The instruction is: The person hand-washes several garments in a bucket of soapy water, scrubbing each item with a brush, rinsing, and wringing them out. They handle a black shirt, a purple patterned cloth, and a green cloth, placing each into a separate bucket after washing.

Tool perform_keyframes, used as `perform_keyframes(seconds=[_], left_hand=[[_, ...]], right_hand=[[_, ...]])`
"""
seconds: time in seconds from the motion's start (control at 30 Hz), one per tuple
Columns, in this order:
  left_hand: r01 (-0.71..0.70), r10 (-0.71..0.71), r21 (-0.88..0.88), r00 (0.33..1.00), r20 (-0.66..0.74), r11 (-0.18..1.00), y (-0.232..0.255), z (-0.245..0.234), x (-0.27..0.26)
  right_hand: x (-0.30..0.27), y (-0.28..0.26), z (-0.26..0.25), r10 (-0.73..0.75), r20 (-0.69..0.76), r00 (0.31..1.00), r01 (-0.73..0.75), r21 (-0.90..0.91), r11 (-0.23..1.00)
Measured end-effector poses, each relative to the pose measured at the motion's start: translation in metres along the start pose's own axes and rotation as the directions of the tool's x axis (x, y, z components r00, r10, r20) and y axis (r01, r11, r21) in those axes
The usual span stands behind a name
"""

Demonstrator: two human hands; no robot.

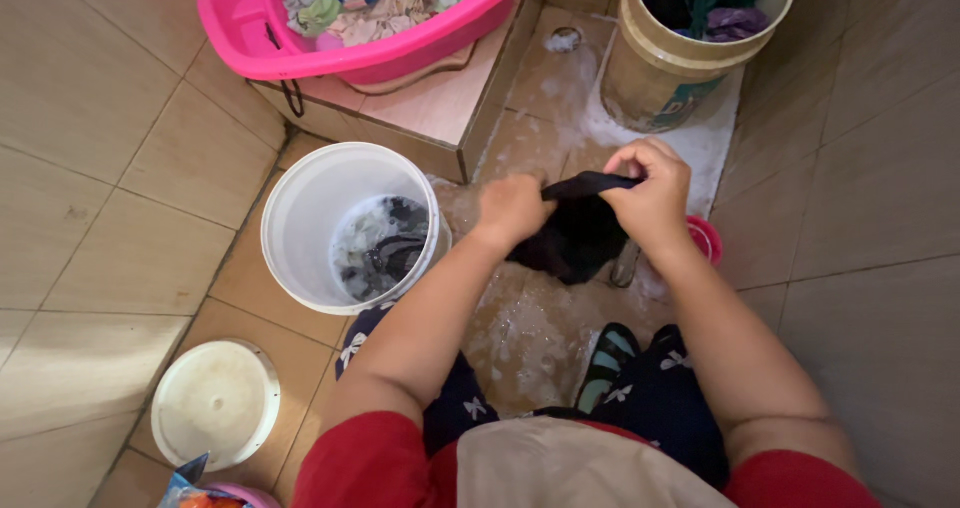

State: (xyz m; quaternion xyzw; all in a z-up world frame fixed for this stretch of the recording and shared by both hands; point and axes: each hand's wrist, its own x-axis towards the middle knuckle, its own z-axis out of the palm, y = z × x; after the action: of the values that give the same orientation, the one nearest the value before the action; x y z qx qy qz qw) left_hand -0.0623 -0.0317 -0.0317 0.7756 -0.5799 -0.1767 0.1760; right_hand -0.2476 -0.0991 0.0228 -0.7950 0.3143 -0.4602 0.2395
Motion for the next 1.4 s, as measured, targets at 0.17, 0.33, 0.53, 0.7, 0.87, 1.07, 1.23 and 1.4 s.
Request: perform_keyframes(seconds=[0.17, 0.33, 0.53, 0.7, 0.87, 1.07, 1.23, 1.4], left_hand=[[0.187, -0.184, -0.004, 0.971, 0.151, 0.982, -0.015, 0.007, 0.022], [0.13, -0.182, -0.252, 0.964, -0.194, 0.959, -0.018, -0.033, 0.016], [-0.062, -0.19, -0.503, 0.88, -0.435, 0.862, 0.005, -0.079, -0.018], [-0.103, -0.25, -0.547, 0.809, -0.532, 0.831, -0.005, -0.085, -0.022], [-0.301, -0.258, -0.725, 0.795, -0.55, 0.619, -0.03, -0.062, -0.001], [-0.243, -0.311, -0.664, 0.736, -0.601, 0.707, -0.053, -0.083, -0.001], [-0.092, -0.215, -0.374, 0.684, -0.697, 0.923, -0.056, -0.114, -0.015], [-0.023, -0.262, -0.471, 0.807, -0.529, 0.882, -0.064, -0.125, -0.019]], right_hand=[[0.005, 0.005, -0.017, 0.043, 0.006, 0.999, -0.043, -0.057, 0.997], [0.007, 0.043, -0.03, 0.054, 0.212, 0.976, 0.022, -0.339, 0.941], [-0.003, 0.122, 0.006, 0.419, 0.382, 0.824, -0.173, -0.534, 0.828], [-0.022, 0.185, 0.059, 0.787, 0.462, 0.409, -0.772, -0.285, 0.568], [-0.066, 0.216, 0.109, 0.446, 0.356, 0.821, -0.259, -0.465, 0.847], [-0.033, 0.203, 0.083, 0.742, 0.545, 0.391, -0.897, 0.044, 0.44], [-0.001, 0.191, 0.038, 0.728, 0.381, 0.57, -0.822, 0.28, 0.497], [0.002, 0.177, 0.003, 0.346, 0.146, 0.927, -0.374, 0.274, 0.886]])
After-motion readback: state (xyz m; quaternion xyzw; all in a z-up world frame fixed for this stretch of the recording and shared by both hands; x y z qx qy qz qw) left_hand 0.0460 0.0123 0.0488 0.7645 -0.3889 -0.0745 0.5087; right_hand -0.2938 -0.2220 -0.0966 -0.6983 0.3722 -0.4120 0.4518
